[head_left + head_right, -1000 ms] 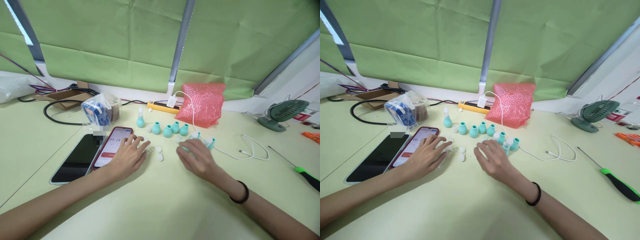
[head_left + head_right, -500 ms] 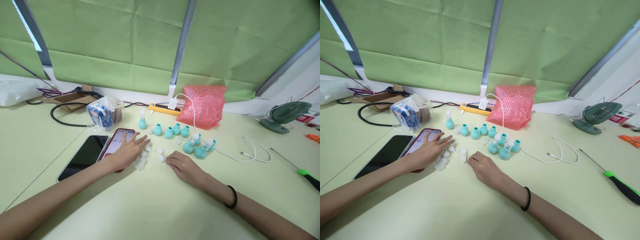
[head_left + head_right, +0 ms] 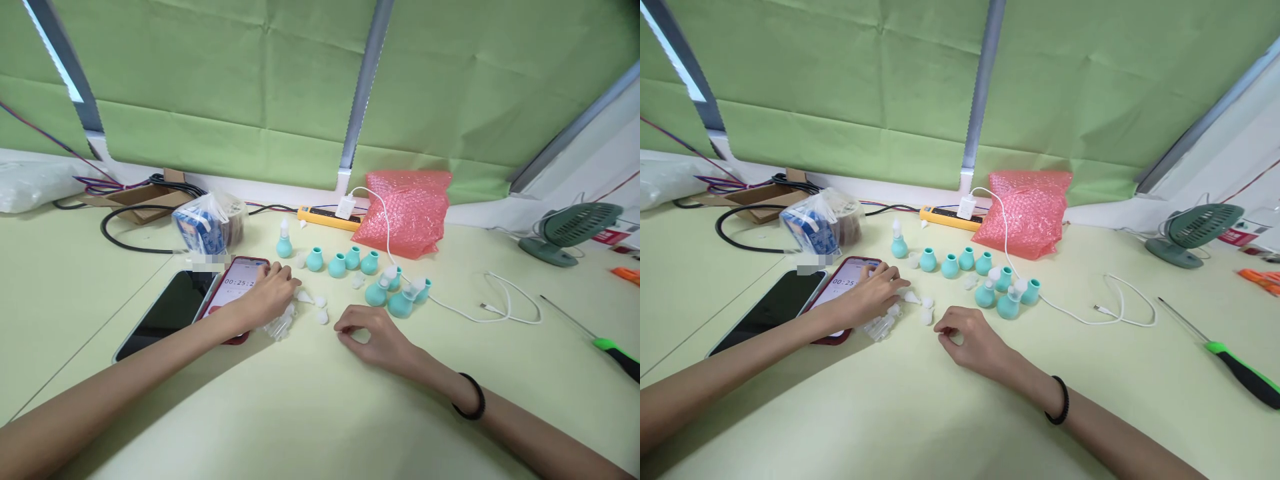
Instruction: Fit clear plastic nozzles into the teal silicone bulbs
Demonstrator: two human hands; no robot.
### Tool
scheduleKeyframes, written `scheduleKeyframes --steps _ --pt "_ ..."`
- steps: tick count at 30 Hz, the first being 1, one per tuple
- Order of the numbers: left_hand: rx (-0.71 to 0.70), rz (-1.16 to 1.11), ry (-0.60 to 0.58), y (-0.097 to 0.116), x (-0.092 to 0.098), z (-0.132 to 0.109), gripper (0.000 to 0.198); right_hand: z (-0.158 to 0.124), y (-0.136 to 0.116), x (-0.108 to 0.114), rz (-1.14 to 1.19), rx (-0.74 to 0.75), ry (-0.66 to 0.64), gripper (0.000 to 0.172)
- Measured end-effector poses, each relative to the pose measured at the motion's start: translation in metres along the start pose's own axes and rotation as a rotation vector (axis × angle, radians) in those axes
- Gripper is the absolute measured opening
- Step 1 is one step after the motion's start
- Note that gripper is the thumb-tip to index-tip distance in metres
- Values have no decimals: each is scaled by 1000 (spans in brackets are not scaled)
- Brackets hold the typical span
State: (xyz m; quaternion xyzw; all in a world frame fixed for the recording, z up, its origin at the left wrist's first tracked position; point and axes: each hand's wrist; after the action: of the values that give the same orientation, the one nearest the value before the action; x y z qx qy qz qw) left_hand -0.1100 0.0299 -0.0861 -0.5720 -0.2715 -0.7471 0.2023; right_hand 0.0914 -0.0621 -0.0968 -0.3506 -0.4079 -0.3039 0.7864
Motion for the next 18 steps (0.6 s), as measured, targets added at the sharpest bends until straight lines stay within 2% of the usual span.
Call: scheduleKeyframes --steps 8,12,13,15,18 --pt "-46 -74 -37 3 6 3 19 -1 -1 -3 74 3 55 14" --pt "-37 -120 44 12 15 1 24 -3 -3 -4 108 9 127 14" --pt "-40 -161 85 18 17 -2 25 -4 -3 -5 108 8 156 14" --pt "-88 -381 193 34 15 -12 25 -6 -4 -7 98 -1 231 14" --pt "-91 -732 273 57 -3 -33 15 -9 -6 -13 88 -18 330 13"
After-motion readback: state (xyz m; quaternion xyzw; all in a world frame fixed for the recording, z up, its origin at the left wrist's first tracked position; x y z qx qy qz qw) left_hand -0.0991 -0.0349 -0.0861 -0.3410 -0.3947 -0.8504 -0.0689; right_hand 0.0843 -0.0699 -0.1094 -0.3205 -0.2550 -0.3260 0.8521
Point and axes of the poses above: each hand's wrist, its own z-axis towards the middle knuckle, its own x-axis out of the back of the hand, y = z × x, and after that the axes turned 15 degrees about -z, right-handed
